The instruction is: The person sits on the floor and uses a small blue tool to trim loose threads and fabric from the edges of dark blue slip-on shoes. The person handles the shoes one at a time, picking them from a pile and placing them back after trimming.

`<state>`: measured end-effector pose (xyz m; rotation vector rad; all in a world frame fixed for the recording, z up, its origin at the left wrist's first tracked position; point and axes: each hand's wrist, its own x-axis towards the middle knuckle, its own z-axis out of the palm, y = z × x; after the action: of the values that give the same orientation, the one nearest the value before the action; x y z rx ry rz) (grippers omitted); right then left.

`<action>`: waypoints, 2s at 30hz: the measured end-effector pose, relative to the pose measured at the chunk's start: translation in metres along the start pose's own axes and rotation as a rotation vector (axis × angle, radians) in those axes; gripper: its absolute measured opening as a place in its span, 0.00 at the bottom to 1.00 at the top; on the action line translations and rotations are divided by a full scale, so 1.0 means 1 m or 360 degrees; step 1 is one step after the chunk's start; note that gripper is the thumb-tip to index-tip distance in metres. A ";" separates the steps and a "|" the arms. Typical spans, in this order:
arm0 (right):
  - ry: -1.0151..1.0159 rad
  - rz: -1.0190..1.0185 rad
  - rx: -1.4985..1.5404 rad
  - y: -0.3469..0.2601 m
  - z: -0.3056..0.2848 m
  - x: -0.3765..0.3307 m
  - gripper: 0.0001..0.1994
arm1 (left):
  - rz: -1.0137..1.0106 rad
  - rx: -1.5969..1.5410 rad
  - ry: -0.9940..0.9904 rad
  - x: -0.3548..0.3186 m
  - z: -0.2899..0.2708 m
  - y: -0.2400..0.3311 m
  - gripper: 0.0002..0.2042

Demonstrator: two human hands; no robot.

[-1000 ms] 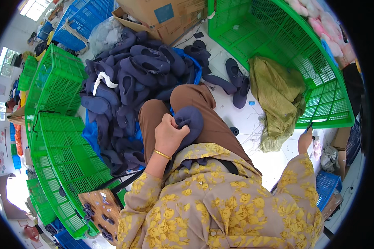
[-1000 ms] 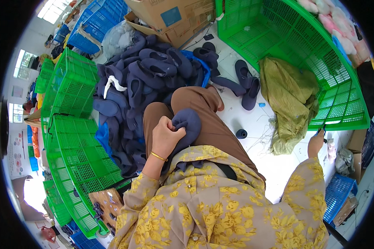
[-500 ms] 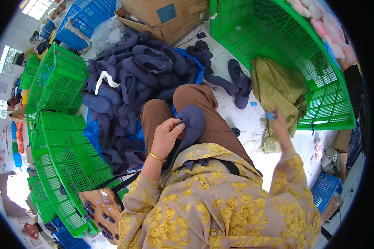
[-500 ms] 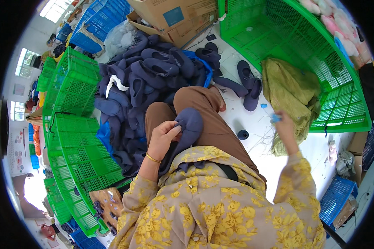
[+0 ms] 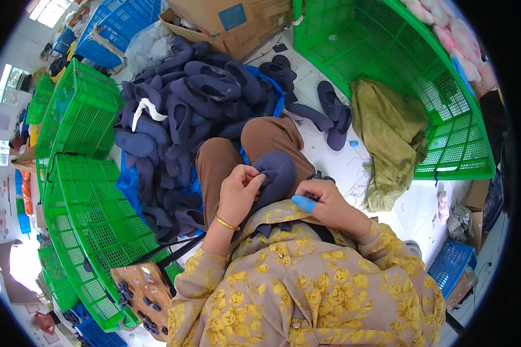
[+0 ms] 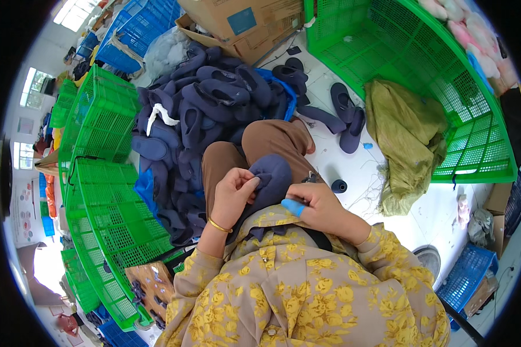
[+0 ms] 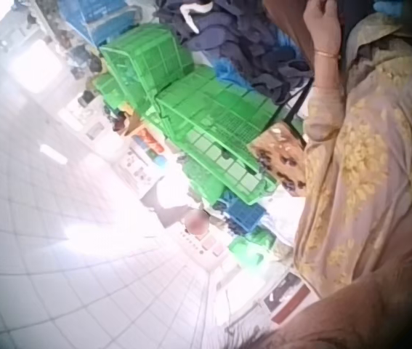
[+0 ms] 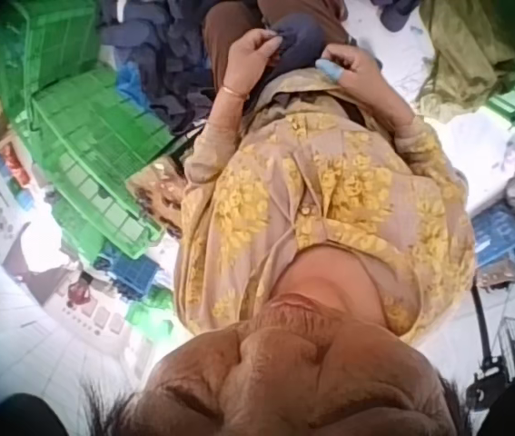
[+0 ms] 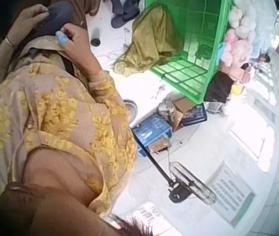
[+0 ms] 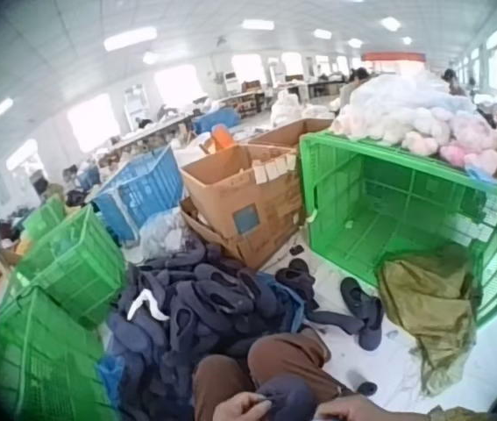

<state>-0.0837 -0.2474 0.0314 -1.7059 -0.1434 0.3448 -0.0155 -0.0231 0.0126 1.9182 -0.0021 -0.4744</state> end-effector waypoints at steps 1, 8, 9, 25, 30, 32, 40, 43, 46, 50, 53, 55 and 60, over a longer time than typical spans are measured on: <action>0.0019 -0.0072 -0.0045 -0.003 0.004 -0.002 0.07 | 0.0169 0.0259 0.0113 -0.001 0.003 0.005 0.06; -0.0025 -0.0485 -0.0298 -0.012 0.017 -0.006 0.14 | 0.0116 0.0313 0.0114 -0.015 0.008 0.023 0.09; -0.0044 -0.0497 -0.0321 -0.015 0.018 -0.007 0.14 | 0.0217 0.0400 0.0064 -0.018 0.007 0.026 0.09; 0.0093 -0.0448 -0.0503 -0.011 0.010 0.016 0.18 | -0.0250 -0.0644 -0.0567 -0.044 -0.007 0.035 0.03; -0.0131 -0.0457 -0.0625 -0.006 0.010 0.034 0.17 | -0.0387 -0.1562 -0.0688 -0.045 -0.018 0.022 0.03; -0.0196 -0.0463 -0.0424 0.000 0.006 0.036 0.15 | -0.0332 -0.1061 -0.0471 -0.042 -0.020 0.016 0.03; -0.0152 -0.0429 -0.0525 -0.002 0.008 0.034 0.10 | -0.0282 -0.0723 -0.0328 -0.042 -0.011 0.023 0.04; -0.0192 -0.0320 -0.0487 -0.010 0.005 0.033 0.09 | -0.0257 -0.0655 -0.0189 -0.036 -0.009 0.017 0.04; 0.0074 -0.0457 -0.0288 -0.003 0.017 0.035 0.10 | -0.0057 -0.0422 -0.0087 -0.039 -0.001 0.010 0.04; 0.0456 -0.0540 0.0133 0.000 0.029 0.042 0.06 | 0.0567 0.0158 -0.0024 -0.040 0.007 0.015 0.04; 0.0581 -0.0176 0.1016 -0.001 0.010 0.044 0.03 | 0.0774 0.0244 0.0112 -0.036 0.009 0.014 0.03; 0.0731 0.0015 0.1480 0.006 -0.020 0.034 0.03 | 0.0688 0.0416 0.0129 -0.035 0.005 0.024 0.03; 0.1433 -0.0167 0.2021 0.090 -0.156 -0.026 0.05 | 0.0725 0.0491 0.0208 -0.027 0.002 0.027 0.02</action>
<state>-0.0692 -0.4166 -0.0336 -0.4581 0.5498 -0.3919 -0.0353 -0.0296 0.0447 2.1626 -0.4402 -0.0404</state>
